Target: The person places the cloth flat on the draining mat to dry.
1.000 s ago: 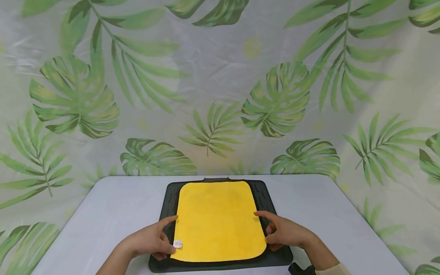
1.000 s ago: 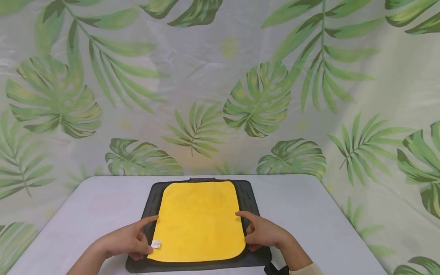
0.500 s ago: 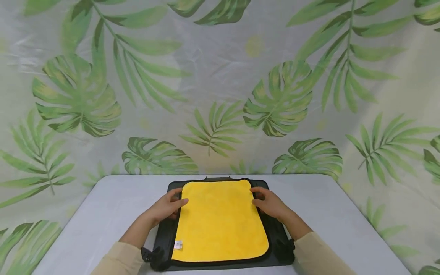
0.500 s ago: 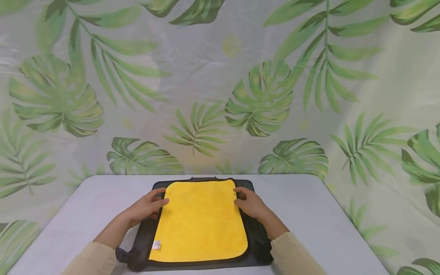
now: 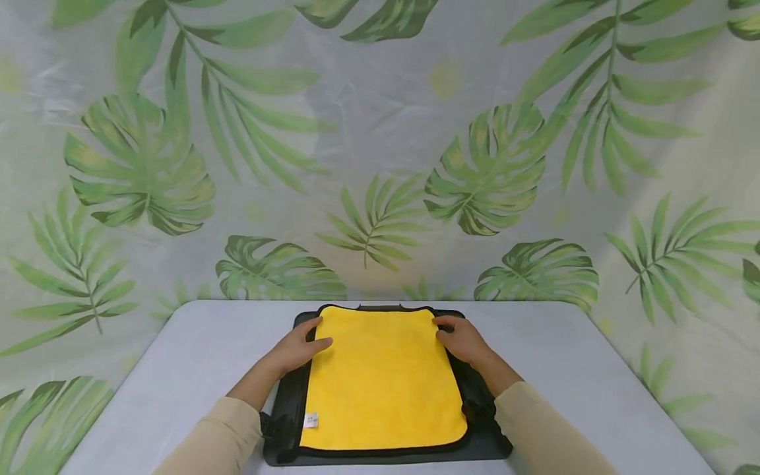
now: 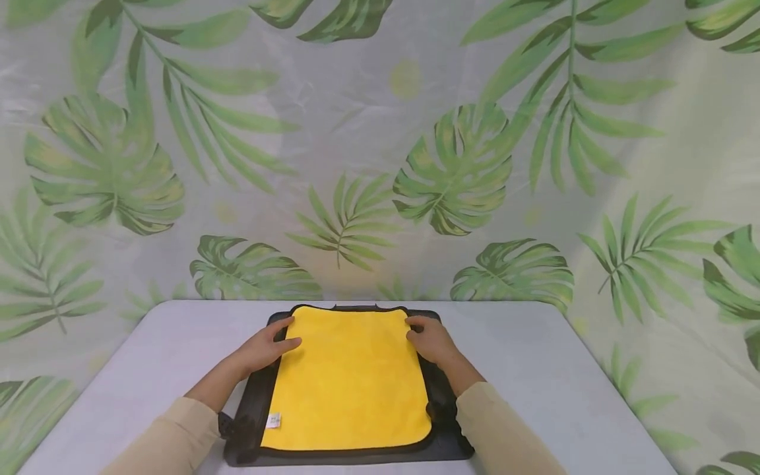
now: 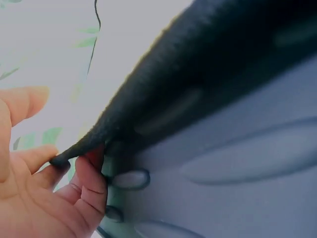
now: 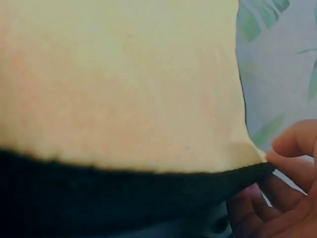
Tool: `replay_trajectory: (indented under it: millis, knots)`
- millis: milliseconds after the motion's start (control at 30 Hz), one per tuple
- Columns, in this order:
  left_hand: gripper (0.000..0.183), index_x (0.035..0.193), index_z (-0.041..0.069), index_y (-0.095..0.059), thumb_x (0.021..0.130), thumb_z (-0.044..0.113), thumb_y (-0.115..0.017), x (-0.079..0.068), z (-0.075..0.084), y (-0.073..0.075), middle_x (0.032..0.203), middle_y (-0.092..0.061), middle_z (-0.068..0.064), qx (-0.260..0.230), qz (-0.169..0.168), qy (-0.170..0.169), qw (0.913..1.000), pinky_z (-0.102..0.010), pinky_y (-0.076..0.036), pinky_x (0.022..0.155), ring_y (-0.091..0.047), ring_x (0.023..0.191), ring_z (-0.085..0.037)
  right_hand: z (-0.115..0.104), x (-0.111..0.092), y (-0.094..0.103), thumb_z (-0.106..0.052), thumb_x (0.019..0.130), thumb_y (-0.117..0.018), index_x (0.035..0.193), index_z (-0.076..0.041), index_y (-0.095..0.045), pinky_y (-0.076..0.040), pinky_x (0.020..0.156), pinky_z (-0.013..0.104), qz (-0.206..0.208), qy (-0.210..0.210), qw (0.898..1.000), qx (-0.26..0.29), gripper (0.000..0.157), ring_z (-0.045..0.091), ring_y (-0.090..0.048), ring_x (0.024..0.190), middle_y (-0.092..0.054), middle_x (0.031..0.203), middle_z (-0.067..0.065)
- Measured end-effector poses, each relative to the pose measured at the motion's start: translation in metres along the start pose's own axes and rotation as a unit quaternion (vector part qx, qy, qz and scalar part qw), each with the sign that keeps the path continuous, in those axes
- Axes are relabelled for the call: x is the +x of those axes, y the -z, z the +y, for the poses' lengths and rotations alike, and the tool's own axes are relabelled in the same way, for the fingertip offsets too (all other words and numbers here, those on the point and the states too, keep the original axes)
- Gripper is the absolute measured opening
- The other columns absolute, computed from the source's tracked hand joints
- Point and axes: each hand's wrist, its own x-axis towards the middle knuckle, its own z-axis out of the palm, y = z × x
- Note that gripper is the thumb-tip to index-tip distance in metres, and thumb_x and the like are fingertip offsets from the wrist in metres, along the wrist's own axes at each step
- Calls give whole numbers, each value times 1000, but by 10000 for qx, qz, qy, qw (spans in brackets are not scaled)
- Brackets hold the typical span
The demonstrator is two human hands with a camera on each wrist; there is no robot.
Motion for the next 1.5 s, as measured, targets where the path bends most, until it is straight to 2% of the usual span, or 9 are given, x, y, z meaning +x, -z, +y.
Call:
replay_trajectory:
  millis: [200, 333, 433, 567, 733, 833, 1000, 1200, 1500]
  knots:
    - [76, 163, 10, -24, 102, 33, -63, -1, 2, 5, 167, -24, -26, 171, 16, -43, 9998, -67, -32, 117, -28, 151, -51, -5, -4, 2, -13, 103, -53, 146, -7, -56, -51, 104, 52, 41, -5, 10000, -3, 44, 41, -55, 134, -52, 151, 22]
    - [76, 164, 14, -24, 101, 31, -64, -14, 6, 6, 155, -42, -31, 237, -54, 91, 9997, -57, -53, 99, -56, 129, -47, -7, -17, 7, -13, 101, -57, 146, -8, -56, -57, 90, 47, -284, -18, 9996, -33, 44, 38, -66, 112, -63, 135, 22]
    - [77, 163, 15, -26, 99, 29, -67, -30, 10, 5, 123, -64, -25, 69, -199, 279, 9994, -43, -60, 73, -69, 90, -33, -6, -33, 12, -11, 99, -60, 149, -9, -51, -55, 69, 38, -633, -130, 9978, 113, 50, 27, -64, 79, -68, 108, 16]
    - [83, 162, 14, -26, 95, 27, -73, -56, 10, 3, 80, -65, -11, -135, -723, 424, 9964, -33, -56, 57, -58, 58, -20, -4, -60, 19, -5, 96, -62, 153, -12, -44, -45, 57, 32, -1154, -216, 9927, 256, 61, 20, -48, 58, -58, 80, 9]
    - [97, 162, 13, -26, 85, 20, -84, -85, 6, 6, 70, -69, -9, -70, -1689, 549, 9841, -32, -56, 54, -60, 54, -17, -5, -93, 26, -4, 94, -66, 153, -13, -45, -49, 56, 33, -1593, -215, 9868, 195, 63, 20, -49, 58, -55, 77, 9]
    - [100, 162, 13, -29, 80, 12, -87, -97, 4, 9, 72, -71, -9, -22, -1957, 507, 9793, -31, -55, 54, -61, 56, -17, -5, -108, 30, -6, 92, -70, 155, -11, -42, -57, 59, 37, -1900, -271, 9808, 335, 69, 22, -57, 60, -57, 79, 11]
    - [98, 160, 11, -32, 79, 5, -86, -107, 3, 10, 72, -69, -9, -87, -2011, 488, 9783, -28, -51, 52, -56, 53, -16, -5, -122, 37, -8, 90, -74, 158, -11, -37, -60, 61, 39, -2279, -188, 9729, 355, 77, 25, -64, 62, -59, 79, 12]
    - [88, 160, 5, -31, 88, 18, -80, -111, 1, 7, 65, -64, -5, -244, -1978, 487, 9787, -28, -49, 51, -51, 51, -15, -1, -127, 42, -12, 90, -77, 156, -8, -39, -61, 63, 38, -2231, -183, 9738, 409, 76, 24, -66, 66, -60, 82, 11]
    - [85, 159, 7, -35, 87, 16, -81, -112, -5, 9, 57, -60, -3, 8, -1986, 544, 9786, -25, -50, 46, -53, 44, -12, 0, -129, 39, -8, 89, -76, 152, -9, -46, -51, 58, 35, -2195, -261, 9751, 163, 70, 22, -60, 61, -60, 78, 10]
